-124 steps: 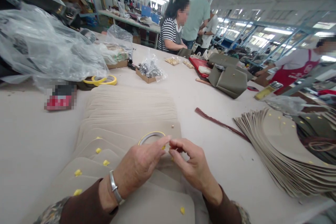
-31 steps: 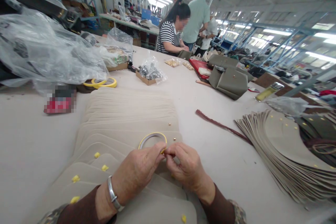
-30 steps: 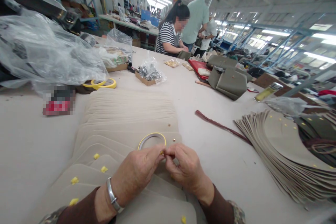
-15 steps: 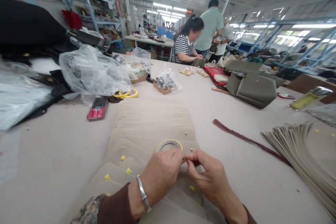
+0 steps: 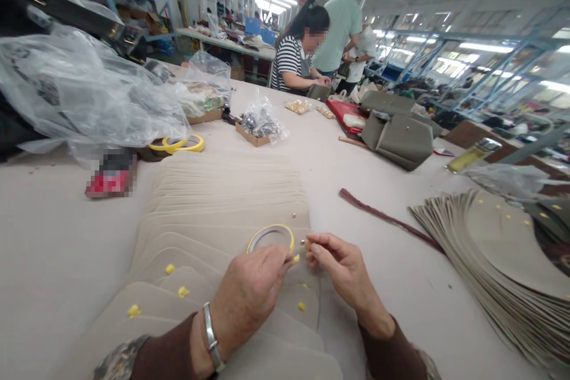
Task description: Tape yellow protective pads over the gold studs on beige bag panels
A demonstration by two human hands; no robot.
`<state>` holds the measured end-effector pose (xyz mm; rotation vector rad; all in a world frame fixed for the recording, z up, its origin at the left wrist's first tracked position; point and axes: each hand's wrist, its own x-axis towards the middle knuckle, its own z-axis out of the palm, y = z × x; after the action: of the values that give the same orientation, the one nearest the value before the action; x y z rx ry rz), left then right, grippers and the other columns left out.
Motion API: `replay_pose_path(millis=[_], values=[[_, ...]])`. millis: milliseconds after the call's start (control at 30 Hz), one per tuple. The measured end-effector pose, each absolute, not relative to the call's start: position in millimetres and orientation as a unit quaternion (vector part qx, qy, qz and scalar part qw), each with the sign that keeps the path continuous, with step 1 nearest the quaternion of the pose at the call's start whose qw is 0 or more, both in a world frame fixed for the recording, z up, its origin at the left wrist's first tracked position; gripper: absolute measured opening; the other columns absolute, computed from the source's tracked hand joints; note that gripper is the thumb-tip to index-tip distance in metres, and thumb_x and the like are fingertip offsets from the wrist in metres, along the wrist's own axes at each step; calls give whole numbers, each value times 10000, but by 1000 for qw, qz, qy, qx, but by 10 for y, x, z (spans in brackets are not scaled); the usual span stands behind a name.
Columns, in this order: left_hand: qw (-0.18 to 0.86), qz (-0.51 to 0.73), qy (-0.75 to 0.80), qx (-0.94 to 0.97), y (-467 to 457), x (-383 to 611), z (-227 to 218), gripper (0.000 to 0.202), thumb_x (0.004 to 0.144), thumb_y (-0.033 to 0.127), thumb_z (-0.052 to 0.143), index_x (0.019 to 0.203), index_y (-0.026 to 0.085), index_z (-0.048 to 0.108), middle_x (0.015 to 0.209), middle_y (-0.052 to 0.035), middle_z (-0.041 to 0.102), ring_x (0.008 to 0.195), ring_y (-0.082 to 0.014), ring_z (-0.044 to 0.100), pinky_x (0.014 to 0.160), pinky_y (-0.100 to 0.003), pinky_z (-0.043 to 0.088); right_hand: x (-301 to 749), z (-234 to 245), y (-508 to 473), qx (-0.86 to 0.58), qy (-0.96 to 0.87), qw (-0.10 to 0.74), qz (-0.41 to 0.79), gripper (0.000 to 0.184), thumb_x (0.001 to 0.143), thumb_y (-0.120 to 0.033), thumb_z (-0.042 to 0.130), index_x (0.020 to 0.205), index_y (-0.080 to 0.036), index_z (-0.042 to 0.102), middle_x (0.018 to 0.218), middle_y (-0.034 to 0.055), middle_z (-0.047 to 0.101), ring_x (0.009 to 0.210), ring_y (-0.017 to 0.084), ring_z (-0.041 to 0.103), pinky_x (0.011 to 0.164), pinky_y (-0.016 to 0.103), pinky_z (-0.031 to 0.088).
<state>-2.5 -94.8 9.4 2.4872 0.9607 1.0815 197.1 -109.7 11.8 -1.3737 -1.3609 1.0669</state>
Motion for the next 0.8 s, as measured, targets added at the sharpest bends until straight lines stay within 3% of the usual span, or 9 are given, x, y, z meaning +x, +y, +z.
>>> replay_pose_path(millis=[100,300,567,800], values=[[114,352,328,869,-947,-44,62,165,976,175,390,894,186,532,710,6,591,636,-138,567,585,-245,423,1902,190,-1145,-517,-644,423,373,182,838,-217,608,984,-170,706,878,53,701,738,152,638,673,260,520],[103,299,315,895,-961,-54,86,200,969,160,367,864,188,535,720,-10,590,636,-161,553,576,-273,428,1809,257,-1162,-506,-712,375,310,133,821,-143,585,825,-176,714,713,14,689,636,134,610,632,244,487],[96,322,334,881,-1009,-2,107,219,962,147,342,836,197,515,680,-1,583,588,-166,549,515,-288,390,1718,150,-1248,-520,-726,411,184,126,754,-96,559,676,-168,625,590,-7,604,522,111,558,537,214,434],[69,377,295,875,-1120,64,109,185,940,110,377,842,183,516,647,0,543,579,-158,513,530,-274,391,1693,131,-1189,-625,-551,427,350,184,780,-263,572,622,-168,581,514,-10,573,464,118,519,458,216,414]])
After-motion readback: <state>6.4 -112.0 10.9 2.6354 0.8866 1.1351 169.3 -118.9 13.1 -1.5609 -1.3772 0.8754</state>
